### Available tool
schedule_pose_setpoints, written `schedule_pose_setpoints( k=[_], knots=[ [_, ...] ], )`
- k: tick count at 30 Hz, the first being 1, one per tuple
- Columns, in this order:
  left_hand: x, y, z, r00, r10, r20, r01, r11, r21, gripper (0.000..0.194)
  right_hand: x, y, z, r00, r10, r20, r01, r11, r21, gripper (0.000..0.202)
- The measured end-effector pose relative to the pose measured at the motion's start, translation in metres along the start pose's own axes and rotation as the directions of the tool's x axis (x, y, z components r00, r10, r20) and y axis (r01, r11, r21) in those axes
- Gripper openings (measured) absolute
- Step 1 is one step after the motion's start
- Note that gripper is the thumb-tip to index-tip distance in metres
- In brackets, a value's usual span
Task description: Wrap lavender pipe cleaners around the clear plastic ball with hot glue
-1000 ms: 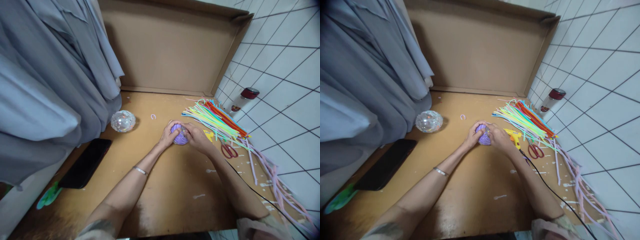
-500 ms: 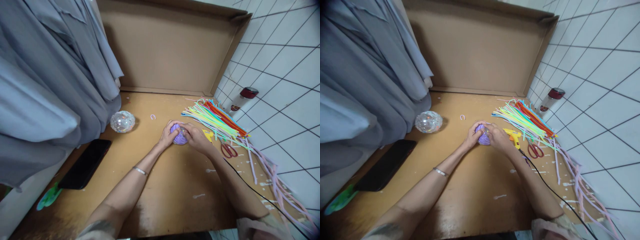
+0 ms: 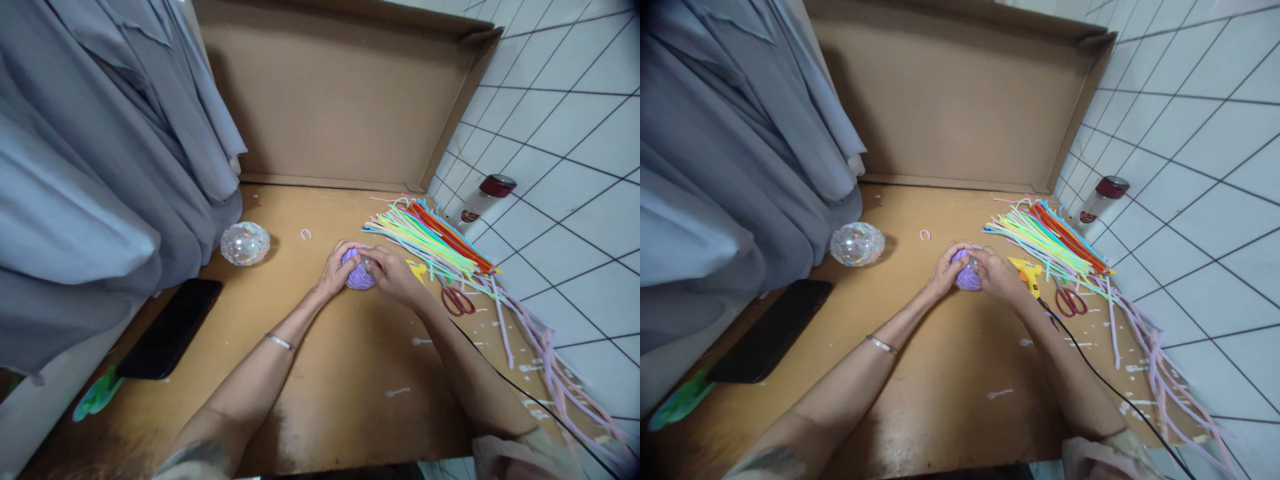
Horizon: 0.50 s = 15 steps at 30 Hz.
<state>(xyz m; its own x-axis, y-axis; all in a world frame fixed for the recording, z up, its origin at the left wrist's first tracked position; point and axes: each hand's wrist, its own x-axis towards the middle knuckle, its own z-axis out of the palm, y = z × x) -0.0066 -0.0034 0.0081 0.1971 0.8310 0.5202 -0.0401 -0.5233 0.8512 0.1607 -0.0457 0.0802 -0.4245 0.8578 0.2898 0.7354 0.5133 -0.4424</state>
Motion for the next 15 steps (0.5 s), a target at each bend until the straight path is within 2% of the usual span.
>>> schedule_pose_setpoints(
  k=[9,15],
  knots=[
    [-0.0002,0.0009,0.0001,1.000,0.016,0.009,-0.016,1.000,0.007,0.034,0.0000,-0.0032,0.0046,0.994,0.107,-0.034,-0.107,0.994,0.026,0.044],
    [-0.0004,0.0022,-0.0010,0.999,0.024,0.032,-0.025,0.999,0.020,0.043,0.0017,-0.0055,0.0027,0.992,0.127,-0.019,-0.126,0.991,0.042,0.045]
  ],
)
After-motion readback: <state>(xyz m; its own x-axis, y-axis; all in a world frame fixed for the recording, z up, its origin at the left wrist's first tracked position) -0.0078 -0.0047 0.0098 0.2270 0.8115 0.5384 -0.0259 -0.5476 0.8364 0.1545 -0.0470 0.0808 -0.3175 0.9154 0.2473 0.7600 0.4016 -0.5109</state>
